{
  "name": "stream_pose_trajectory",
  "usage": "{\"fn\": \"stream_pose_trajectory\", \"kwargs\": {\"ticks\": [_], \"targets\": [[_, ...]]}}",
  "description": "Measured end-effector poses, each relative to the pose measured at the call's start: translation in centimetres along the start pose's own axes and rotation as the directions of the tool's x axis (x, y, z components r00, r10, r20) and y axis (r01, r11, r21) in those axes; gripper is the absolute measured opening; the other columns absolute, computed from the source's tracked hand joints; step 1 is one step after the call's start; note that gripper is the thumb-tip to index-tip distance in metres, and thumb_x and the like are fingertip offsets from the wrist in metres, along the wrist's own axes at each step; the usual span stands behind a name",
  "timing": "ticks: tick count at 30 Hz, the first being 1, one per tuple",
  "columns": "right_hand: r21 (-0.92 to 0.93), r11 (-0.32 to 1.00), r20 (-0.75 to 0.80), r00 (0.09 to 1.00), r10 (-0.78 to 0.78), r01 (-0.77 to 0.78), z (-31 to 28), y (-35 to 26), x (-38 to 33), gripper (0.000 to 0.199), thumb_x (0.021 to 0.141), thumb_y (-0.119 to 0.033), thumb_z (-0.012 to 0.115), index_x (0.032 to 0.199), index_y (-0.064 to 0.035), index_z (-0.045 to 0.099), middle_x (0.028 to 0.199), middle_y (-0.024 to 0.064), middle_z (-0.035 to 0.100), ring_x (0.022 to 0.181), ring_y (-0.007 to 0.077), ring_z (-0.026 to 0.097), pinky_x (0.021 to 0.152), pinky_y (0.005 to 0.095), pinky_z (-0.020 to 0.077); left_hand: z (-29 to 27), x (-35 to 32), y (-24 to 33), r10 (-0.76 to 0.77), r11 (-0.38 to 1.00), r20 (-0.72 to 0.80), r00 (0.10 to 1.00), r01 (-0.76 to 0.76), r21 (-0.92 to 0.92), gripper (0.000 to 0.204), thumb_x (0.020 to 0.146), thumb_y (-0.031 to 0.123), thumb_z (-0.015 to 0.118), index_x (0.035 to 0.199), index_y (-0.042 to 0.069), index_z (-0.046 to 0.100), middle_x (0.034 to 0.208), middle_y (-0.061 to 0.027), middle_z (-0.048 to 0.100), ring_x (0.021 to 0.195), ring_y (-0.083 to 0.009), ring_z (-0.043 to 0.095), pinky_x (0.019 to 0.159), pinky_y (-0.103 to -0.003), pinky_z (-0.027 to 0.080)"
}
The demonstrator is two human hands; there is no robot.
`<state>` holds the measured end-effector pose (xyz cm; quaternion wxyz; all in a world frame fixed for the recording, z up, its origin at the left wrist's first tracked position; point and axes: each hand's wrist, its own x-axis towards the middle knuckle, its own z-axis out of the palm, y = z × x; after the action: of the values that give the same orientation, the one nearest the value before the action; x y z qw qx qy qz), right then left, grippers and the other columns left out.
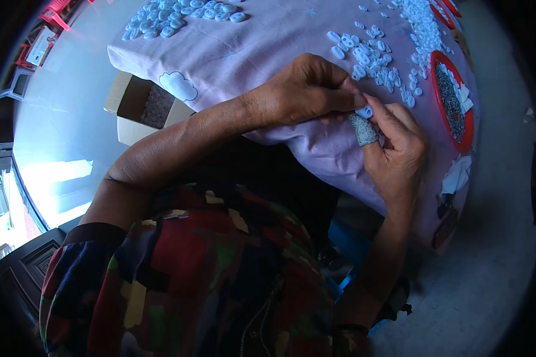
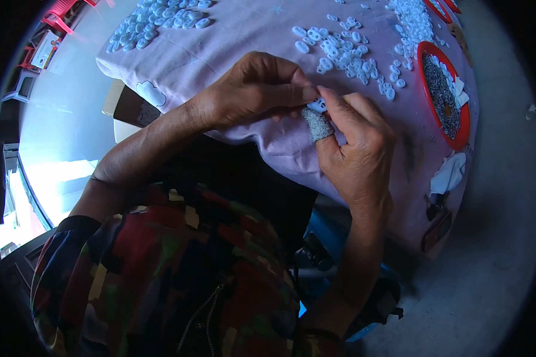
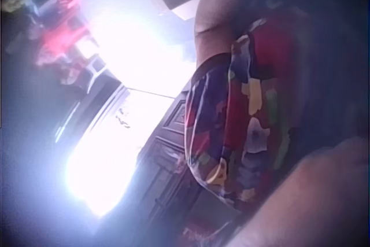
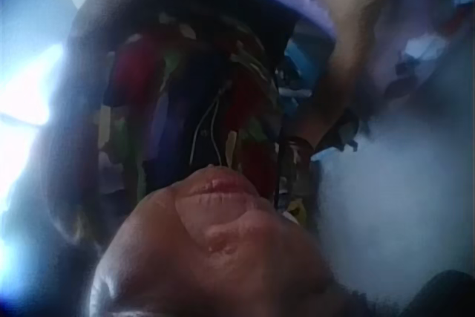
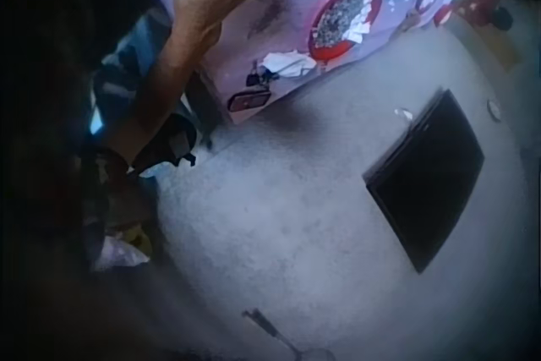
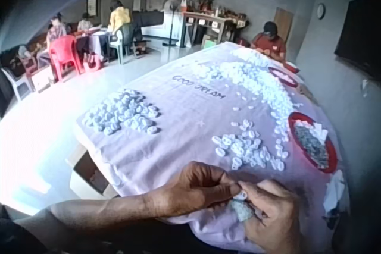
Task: The person manually inserts small metal screws into plastic sliders one at a time on a table.
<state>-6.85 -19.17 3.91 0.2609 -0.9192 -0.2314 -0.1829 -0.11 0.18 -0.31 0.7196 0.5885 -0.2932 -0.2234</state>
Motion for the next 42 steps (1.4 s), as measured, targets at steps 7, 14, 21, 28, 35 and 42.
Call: {"fn": "stream_pose_trajectory", "kwargs": {"ticks": [7, 14, 21, 28, 35, 42], "targets": [[0.111, 0.988, -0.035, 0.993, 0.114, -0.110, -0.1, 0.8, -0.4, 0.033, 0.078, -0.002, 0.068, 0.111, -0.0005, 0.069, 0.087, 0.0137, 0.064, 0.075, 0.0262, 0.064, 0.065, 0.0348, 0.0512, -0.8, -0.8, 0.8, 0.066, 0.995, -0.072, 0.995, -0.060, 0.077, 0.016, 0.096, 0.016, 0.062, 0.100, 0.002, 0.070, 0.084, -0.0046, 0.069, 0.071, -0.0080, 0.064, 0.062, -0.022, 0.051], [-0.134, 0.964, 0.016, 0.972, 0.232, -0.228, -1.4, 3.8, -2.7, 0.029, 0.078, -0.002, 0.061, 0.106, -0.0023, 0.071, 0.089, 0.0135, 0.064, 0.080, 0.0282, 0.065, 0.073, 0.0383, 0.0509, -9.5, -2.7, 3.6, 0.477, 0.322, -0.211, 0.853, 0.054, 0.945, 0.015, 0.089, 0.014, 0.069, 0.101, 0.007, 0.072, 0.092, -0.0101, 0.073, 0.083, -0.0213, 0.072, 0.076, -0.032, 0.059], [-0.199, 0.956, 0.043, 0.973, 0.227, -0.214, -1.3, 3.2, -1.2, 0.029, 0.077, -0.002, 0.061, 0.104, -0.0028, 0.071, 0.091, 0.0135, 0.063, 0.085, 0.0318, 0.063, 0.077, 0.0408, 0.0494, -13.3, -4.0, 3.5, 0.526, 0.154, -0.321, 0.788, 0.284, 0.947, 0.013, 0.087, 0.010, 0.065, 0.097, 0.007, 0.073, 0.092, -0.0095, 0.073, 0.079, -0.0209, 0.072, 0.070, -0.033, 0.057], [-0.107, 0.971, 0.012, 0.976, 0.216, -0.214, -0.5, 2.9, -1.6, 0.029, 0.076, -0.002, 0.061, 0.104, -0.0023, 0.070, 0.091, 0.0129, 0.063, 0.086, 0.0301, 0.063, 0.079, 0.0396, 0.0498, -13.7, -3.6, 2.2, 0.661, 0.145, -0.188, 0.726, 0.122, 0.982, 0.019, 0.087, 0.004, 0.066, 0.105, 0.009, 0.073, 0.098, -0.0084, 0.073, 0.081, -0.0216, 0.072, 0.073, -0.032, 0.058], [-0.214, 0.943, -0.054, 0.967, 0.250, -0.256, -1.0, 3.5, -2.9, 0.028, 0.078, -0.006, 0.063, 0.105, -0.0038, 0.070, 0.090, 0.0118, 0.063, 0.086, 0.0291, 0.062, 0.079, 0.0397, 0.0495, 0.6, -2.5, 1.5, 0.305, 0.252, 0.223, 0.926, -0.305, 0.918, 0.069, 0.078, 0.035, 0.077, 0.134, 0.005, 0.053, 0.136, -0.0166, 0.054, 0.132, -0.0333, 0.046, 0.103, -0.047, 0.043], [-0.179, 0.923, -0.196, 0.932, 0.305, -0.340, -2.6, 4.2, -7.1, 0.024, 0.082, -0.008, 0.064, 0.105, -0.0059, 0.072, 0.092, 0.0125, 0.063, 0.088, 0.0299, 0.060, 0.080, 0.0404, 0.0491, 0.8, -4.5, -0.8, 0.214, 0.071, 0.230, 0.949, -0.250, 0.966, 0.092, 0.078, 0.051, 0.070, 0.150, 0.011, 0.031, 0.151, -0.0140, 0.037, 0.142, -0.0309, 0.033, 0.113, -0.047, 0.030]]}}
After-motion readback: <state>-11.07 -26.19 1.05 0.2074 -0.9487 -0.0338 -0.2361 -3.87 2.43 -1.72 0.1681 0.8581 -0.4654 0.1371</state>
